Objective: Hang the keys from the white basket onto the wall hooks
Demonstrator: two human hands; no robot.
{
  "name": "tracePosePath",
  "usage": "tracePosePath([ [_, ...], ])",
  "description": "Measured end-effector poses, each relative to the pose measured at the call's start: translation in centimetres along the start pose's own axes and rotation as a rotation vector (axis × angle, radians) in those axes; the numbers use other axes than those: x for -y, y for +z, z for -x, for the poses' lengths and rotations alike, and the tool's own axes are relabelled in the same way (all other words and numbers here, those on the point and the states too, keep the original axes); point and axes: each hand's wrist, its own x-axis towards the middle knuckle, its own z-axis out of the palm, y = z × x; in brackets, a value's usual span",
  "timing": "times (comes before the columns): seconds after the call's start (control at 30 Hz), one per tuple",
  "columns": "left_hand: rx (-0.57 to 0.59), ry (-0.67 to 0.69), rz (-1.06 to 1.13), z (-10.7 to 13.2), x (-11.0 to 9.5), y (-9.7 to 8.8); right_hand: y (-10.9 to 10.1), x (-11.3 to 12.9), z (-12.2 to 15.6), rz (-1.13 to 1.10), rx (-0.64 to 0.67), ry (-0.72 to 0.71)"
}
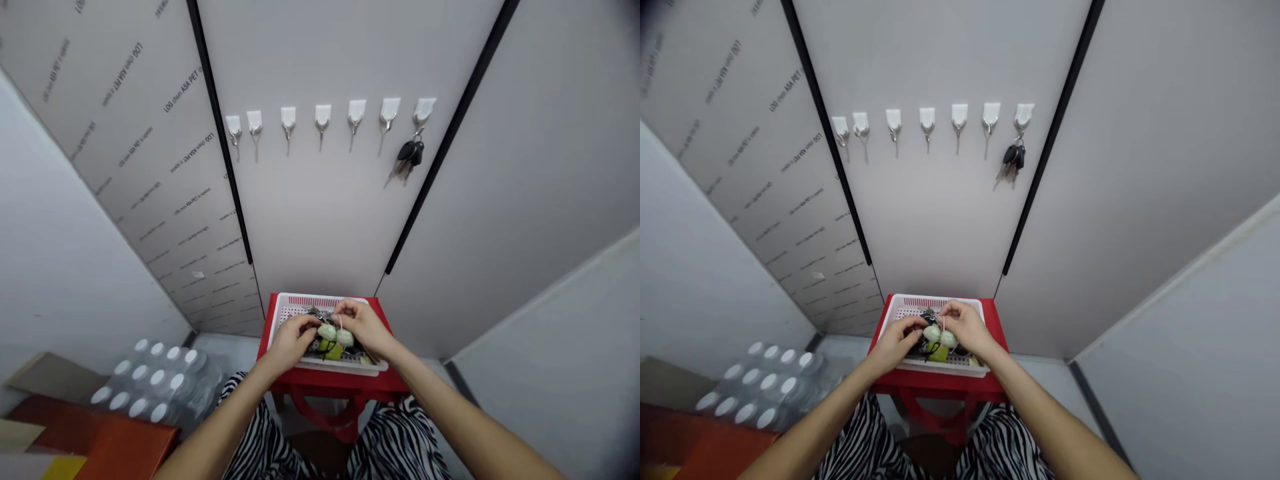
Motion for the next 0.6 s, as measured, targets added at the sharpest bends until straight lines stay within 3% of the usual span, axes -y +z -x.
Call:
tracePosePath([
  [0.23, -0.042, 0.104, 0.126, -1.8, -3.4, -0.2, -1.7, 5.3, -1.6, -0.001, -0.178, -0.066],
  [0.33, -0.089, 0.11, 0.289, -2.7, -4.6, -0.1, -2.4, 7.2, -2.1, 0.069, -0.245, -0.138],
  [0.47, -0.108, 0.054, 0.558, -3.8, -5.7, -0.5, -3.5, 9.1, -2.4, 0.098, -0.265, -0.175],
  [0.6, -0.082, 0.053, 0.556, -4.9, -6.4, -1.1, -4.3, 10.3, -2.6, 0.08, -0.251, -0.186],
])
